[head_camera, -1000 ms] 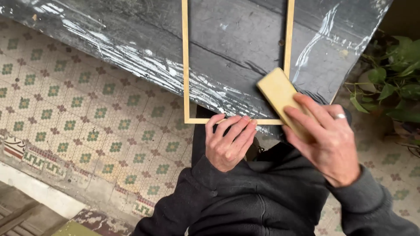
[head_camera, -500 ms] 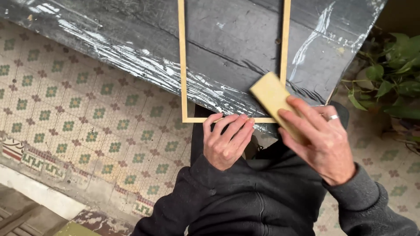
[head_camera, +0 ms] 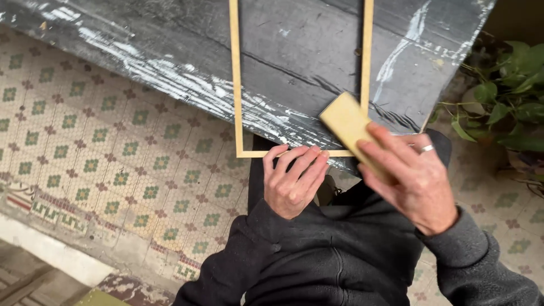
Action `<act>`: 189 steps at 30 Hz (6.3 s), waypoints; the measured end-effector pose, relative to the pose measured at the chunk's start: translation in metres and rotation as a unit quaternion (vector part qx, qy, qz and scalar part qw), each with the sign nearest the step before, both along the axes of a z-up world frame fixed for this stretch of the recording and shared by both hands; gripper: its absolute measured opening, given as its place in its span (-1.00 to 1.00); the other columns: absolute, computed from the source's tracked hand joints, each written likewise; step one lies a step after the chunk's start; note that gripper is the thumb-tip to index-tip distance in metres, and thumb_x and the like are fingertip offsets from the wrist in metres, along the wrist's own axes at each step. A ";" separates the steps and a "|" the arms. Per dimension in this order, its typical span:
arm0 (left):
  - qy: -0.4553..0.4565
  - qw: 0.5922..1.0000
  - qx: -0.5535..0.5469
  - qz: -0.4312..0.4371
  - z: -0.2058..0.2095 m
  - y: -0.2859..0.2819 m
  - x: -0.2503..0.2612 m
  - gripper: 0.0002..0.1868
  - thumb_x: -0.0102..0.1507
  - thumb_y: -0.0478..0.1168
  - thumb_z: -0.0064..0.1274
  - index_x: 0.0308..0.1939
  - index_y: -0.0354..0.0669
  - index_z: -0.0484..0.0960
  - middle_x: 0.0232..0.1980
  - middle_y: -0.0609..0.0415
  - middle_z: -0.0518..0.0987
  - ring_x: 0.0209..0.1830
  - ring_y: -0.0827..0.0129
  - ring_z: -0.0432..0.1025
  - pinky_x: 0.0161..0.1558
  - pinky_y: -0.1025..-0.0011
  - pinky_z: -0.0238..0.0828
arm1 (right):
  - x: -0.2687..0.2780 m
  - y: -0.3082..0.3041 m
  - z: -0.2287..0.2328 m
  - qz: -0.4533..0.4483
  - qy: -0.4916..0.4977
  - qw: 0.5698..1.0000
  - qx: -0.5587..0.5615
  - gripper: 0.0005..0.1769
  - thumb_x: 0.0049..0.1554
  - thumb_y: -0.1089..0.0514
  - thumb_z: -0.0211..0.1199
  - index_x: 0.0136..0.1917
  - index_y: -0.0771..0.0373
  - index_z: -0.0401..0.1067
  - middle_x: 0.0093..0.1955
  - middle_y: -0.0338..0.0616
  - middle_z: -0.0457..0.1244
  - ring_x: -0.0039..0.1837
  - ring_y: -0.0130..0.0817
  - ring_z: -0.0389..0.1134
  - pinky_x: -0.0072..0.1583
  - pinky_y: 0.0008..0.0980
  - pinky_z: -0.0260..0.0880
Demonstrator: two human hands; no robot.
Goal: Sanding the edges of a wooden picture frame using a sanding block.
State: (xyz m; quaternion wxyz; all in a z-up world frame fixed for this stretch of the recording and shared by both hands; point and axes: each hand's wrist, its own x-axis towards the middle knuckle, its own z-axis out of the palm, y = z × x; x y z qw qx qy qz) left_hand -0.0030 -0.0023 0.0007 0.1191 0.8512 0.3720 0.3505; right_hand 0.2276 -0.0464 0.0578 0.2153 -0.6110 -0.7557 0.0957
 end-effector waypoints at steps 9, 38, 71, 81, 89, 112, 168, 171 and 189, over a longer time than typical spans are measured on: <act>0.004 1.000 0.007 0.001 -0.001 0.000 -0.001 -0.69 0.23 -0.27 0.36 0.05 -0.16 0.74 0.09 0.15 0.65 0.13 0.33 0.46 0.30 0.11 0.26 | 0.000 -0.004 -0.001 0.029 0.032 0.999 -0.012 -0.42 -0.04 0.10 0.52 0.26 0.18 0.55 0.38 -0.16 0.34 0.09 -0.17 0.34 0.10 -0.22 0.43; -0.003 1.000 0.018 0.007 0.004 0.003 0.001 -0.70 0.23 -0.29 0.34 0.04 -0.18 0.73 0.09 0.13 0.63 0.13 0.31 0.45 0.28 0.11 0.27 | 0.021 -0.013 0.003 0.039 0.043 0.998 0.007 -0.47 -0.06 0.18 0.49 0.20 0.23 0.55 0.34 -0.09 0.34 0.11 -0.12 0.37 0.13 -0.24 0.44; 0.151 0.981 -0.098 -0.067 0.052 0.040 -0.008 -0.57 0.11 -0.34 0.16 0.08 -0.24 0.58 -0.10 0.01 0.46 -0.15 0.21 0.39 -0.17 0.21 0.37 | 0.059 -0.090 0.032 -0.213 0.206 0.953 0.055 -0.44 0.12 0.27 0.43 0.37 0.38 0.42 0.47 0.16 0.27 0.38 -0.20 0.34 0.37 -0.30 0.39; 0.086 0.994 -0.031 -0.062 0.030 0.006 0.013 -0.55 0.24 -0.34 0.18 0.23 -0.20 0.59 0.20 0.00 0.52 0.29 0.19 0.39 0.48 -0.04 0.16 | 0.029 -0.062 0.018 -0.175 0.208 0.962 -0.032 -0.42 0.09 0.22 0.44 0.38 0.25 0.46 0.49 0.04 0.28 0.41 -0.21 0.34 0.41 -0.27 0.37; 0.034 0.995 -0.020 -0.089 -0.002 -0.003 0.026 -0.45 0.26 -0.06 0.31 0.26 -0.22 0.56 0.31 -0.01 0.48 0.36 0.16 0.32 0.48 -0.16 0.09 | 0.011 -0.041 0.015 -0.087 0.049 0.995 -0.022 -0.36 -0.02 0.19 0.48 0.35 0.19 0.48 0.46 -0.03 0.29 0.30 -0.06 0.33 0.31 -0.16 0.40; 0.002 0.992 0.107 -0.064 -0.042 0.006 0.019 -0.58 0.29 -0.22 0.28 0.24 -0.06 0.66 0.30 0.16 0.55 0.32 0.31 0.40 0.41 0.09 0.26 | 0.017 -0.026 0.014 -0.054 -0.003 0.998 -0.011 -0.39 -0.06 0.20 0.52 0.28 0.19 0.54 0.41 -0.07 0.33 0.14 -0.08 0.33 0.22 -0.20 0.41; -0.015 0.993 0.094 -0.075 -0.048 0.008 0.024 -0.45 0.15 -0.23 0.39 0.23 -0.08 0.66 0.31 0.16 0.54 0.34 0.31 0.37 0.43 0.09 0.22 | 0.039 -0.039 -0.004 -0.034 0.023 0.999 0.008 -0.45 -0.06 0.20 0.52 0.23 0.20 0.56 0.36 -0.09 0.35 0.08 -0.19 0.35 0.12 -0.23 0.41; -0.005 0.994 0.060 -0.091 -0.038 0.003 0.017 -0.42 0.14 -0.22 0.40 0.25 -0.10 0.66 0.32 0.14 0.53 0.34 0.29 0.36 0.43 0.07 0.22 | 0.020 -0.022 0.008 -0.052 0.027 0.998 0.013 -0.46 -0.02 0.20 0.53 0.26 0.22 0.56 0.38 -0.06 0.34 0.08 -0.19 0.33 0.12 -0.25 0.39; 0.004 0.995 0.059 -0.080 -0.044 -0.002 0.016 -0.40 0.16 -0.21 0.39 0.29 -0.08 0.62 0.33 0.14 0.54 0.36 0.29 0.37 0.46 0.05 0.20 | 0.012 -0.027 0.009 -0.065 0.001 0.998 0.006 -0.41 -0.03 0.19 0.51 0.29 0.23 0.53 0.43 -0.07 0.33 0.09 -0.11 0.33 0.18 -0.22 0.40</act>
